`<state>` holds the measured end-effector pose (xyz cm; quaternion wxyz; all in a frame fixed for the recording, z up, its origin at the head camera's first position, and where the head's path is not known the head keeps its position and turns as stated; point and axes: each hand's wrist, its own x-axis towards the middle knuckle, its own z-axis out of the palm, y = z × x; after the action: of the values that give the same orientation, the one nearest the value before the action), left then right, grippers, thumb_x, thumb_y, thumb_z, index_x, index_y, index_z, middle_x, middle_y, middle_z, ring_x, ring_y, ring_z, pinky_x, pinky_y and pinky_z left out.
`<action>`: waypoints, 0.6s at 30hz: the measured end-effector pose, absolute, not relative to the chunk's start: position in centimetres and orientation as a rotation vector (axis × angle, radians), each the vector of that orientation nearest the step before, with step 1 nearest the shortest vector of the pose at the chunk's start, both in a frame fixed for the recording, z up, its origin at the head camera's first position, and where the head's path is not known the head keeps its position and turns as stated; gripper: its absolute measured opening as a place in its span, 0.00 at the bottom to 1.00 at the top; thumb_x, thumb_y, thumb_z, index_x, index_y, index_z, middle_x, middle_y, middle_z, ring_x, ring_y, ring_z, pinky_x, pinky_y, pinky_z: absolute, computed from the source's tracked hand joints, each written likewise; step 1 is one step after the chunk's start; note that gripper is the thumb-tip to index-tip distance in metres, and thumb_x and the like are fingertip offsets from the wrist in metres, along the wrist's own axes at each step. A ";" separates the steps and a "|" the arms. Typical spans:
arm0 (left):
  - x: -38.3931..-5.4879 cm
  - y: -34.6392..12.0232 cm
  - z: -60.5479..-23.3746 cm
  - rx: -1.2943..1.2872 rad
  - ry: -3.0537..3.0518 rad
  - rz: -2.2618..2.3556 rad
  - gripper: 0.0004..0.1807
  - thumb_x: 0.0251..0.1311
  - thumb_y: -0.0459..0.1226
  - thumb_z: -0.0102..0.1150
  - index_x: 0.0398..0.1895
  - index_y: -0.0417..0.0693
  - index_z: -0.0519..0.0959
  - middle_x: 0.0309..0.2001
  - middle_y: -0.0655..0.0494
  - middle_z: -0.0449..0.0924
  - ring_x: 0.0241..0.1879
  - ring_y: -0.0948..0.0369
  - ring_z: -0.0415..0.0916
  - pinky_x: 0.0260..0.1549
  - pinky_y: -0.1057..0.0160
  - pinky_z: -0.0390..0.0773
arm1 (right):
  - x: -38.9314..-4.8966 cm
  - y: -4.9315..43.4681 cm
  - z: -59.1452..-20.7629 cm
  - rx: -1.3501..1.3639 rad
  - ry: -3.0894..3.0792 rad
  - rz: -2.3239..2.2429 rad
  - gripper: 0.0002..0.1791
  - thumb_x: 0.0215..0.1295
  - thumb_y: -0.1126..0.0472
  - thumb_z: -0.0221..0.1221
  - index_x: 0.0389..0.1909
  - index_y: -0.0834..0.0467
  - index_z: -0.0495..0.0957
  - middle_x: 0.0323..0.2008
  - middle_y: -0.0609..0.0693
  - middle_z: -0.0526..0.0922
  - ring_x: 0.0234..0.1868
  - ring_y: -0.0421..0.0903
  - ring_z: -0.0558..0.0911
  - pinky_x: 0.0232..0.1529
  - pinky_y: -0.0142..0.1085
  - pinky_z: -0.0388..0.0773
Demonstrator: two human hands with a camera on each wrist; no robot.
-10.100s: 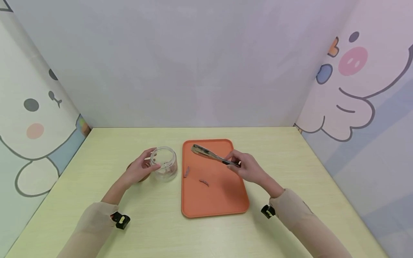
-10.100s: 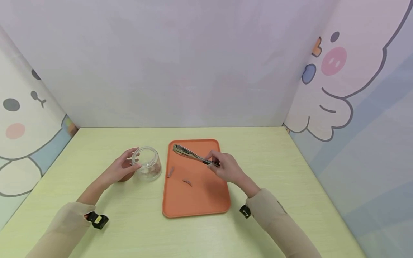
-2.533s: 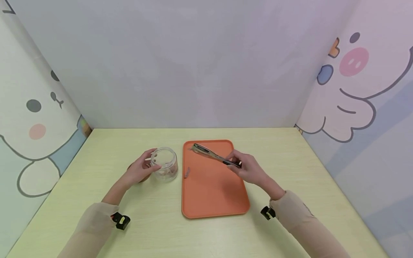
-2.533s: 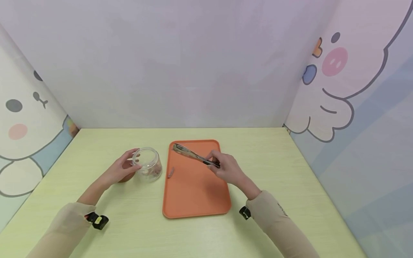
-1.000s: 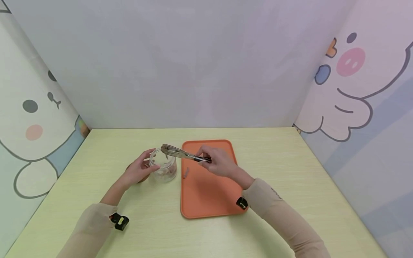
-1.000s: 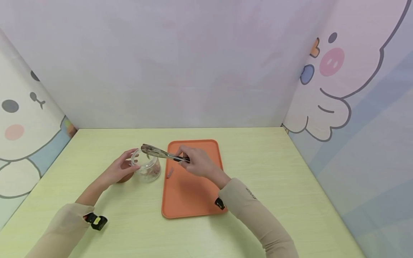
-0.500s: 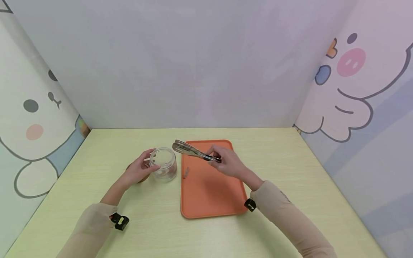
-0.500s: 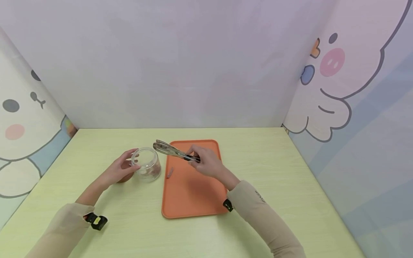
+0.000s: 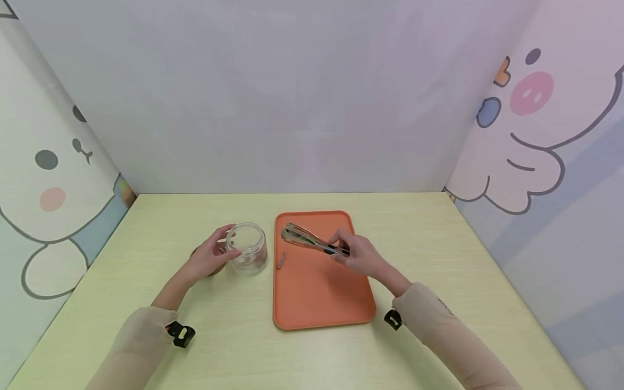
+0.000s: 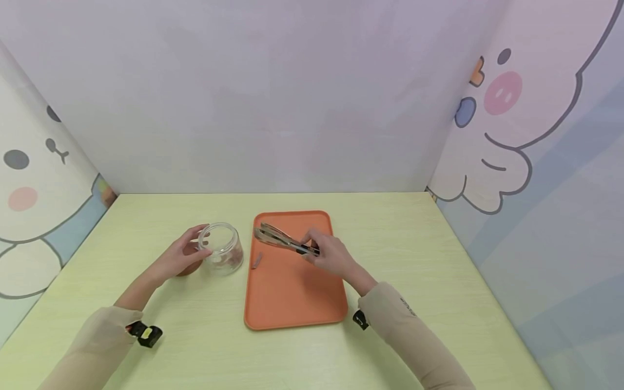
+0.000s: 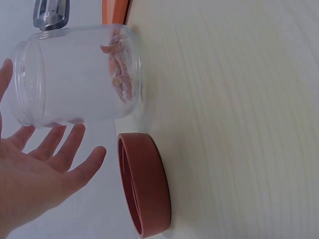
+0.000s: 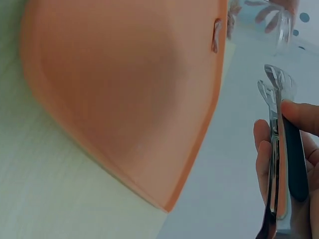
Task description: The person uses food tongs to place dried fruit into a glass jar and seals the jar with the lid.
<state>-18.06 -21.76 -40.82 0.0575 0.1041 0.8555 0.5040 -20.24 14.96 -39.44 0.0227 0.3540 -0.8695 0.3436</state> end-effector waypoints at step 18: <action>-18.2 -21.8 -40.9 0.311 2.592 1.524 0.39 0.53 0.47 0.58 0.65 0.49 0.52 0.58 0.39 0.58 0.48 0.47 0.66 0.38 0.59 0.69 | -18.7 13.3 -41.7 0.947 -2.840 1.027 0.13 0.50 0.68 0.62 0.37 0.57 0.72 0.19 0.42 0.71 0.16 0.38 0.66 0.18 0.31 0.63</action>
<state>-18.18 -21.79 -40.88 0.0593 0.1026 0.8560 0.5032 -18.72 13.26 -41.72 -0.0119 0.2993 -0.8972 0.3244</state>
